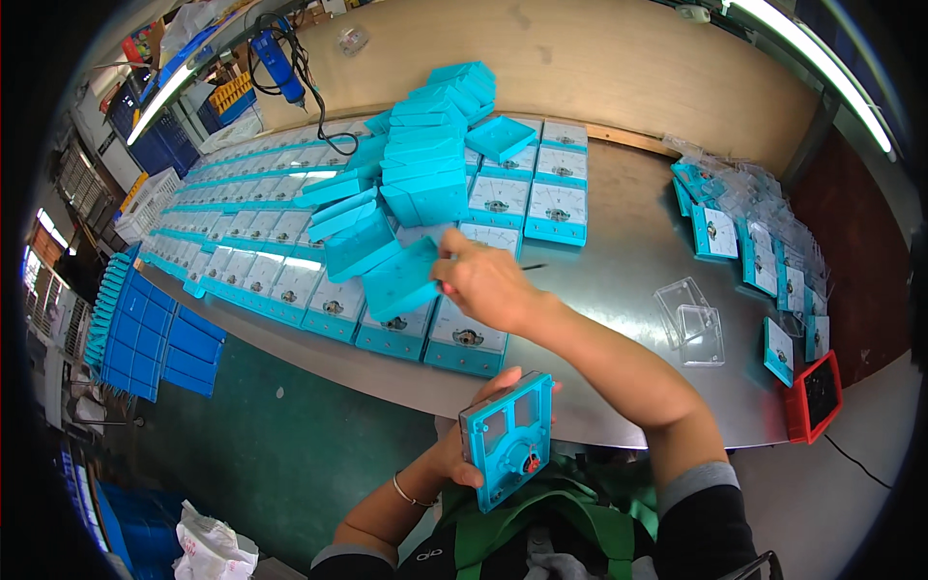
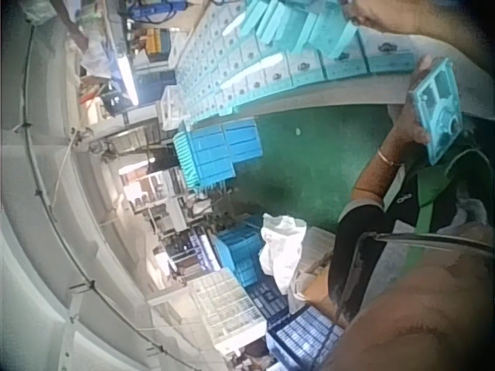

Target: The person assembles teal-colored electrical meter boxes on a metal workbench. They pick up a box, insert a clear plastic cover, and use a screwdriver to tighten a screw on the front panel. The person repeats this process for multiple units, stacking the finished boxes on the table.

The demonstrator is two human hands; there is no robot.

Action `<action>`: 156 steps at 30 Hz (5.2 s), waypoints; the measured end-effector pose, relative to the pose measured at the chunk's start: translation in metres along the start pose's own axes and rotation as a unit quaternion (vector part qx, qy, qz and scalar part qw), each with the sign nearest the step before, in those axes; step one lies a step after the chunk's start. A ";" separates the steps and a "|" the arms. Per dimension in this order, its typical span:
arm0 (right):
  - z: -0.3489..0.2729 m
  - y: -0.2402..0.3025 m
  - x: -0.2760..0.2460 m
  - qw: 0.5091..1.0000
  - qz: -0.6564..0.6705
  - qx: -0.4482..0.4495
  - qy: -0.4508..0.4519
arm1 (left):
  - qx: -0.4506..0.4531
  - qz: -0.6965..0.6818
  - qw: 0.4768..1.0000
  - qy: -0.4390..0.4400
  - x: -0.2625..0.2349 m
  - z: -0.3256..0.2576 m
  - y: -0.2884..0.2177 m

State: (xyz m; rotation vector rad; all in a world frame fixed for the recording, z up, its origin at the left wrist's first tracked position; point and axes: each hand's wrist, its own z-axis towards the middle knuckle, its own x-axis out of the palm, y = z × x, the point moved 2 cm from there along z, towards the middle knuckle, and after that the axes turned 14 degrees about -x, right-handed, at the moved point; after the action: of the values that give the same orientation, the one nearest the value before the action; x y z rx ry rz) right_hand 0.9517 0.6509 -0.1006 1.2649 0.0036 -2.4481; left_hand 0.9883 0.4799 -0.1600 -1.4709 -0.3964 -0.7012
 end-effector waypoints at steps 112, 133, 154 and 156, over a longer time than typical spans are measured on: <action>-0.230 0.100 -0.154 0.848 0.299 0.308 -0.311 | -0.234 -0.016 0.964 -0.128 0.030 0.108 0.055; -0.221 0.096 -0.136 0.762 0.397 0.209 -0.466 | -0.281 0.001 0.953 -0.114 0.052 0.098 0.064; -0.263 0.050 -0.169 0.911 -0.221 0.343 -0.056 | -0.255 0.023 0.958 -0.128 0.039 0.089 0.069; -0.274 0.027 -0.161 0.877 -0.312 0.364 0.010 | -0.257 -0.003 0.957 -0.138 0.040 0.088 0.066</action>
State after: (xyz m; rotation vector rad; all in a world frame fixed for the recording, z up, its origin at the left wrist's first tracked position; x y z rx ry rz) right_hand 1.2596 0.7275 -0.1320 1.8101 -0.6655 -3.1388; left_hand 1.0756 0.5564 -0.1774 -2.0749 -0.4516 -0.6296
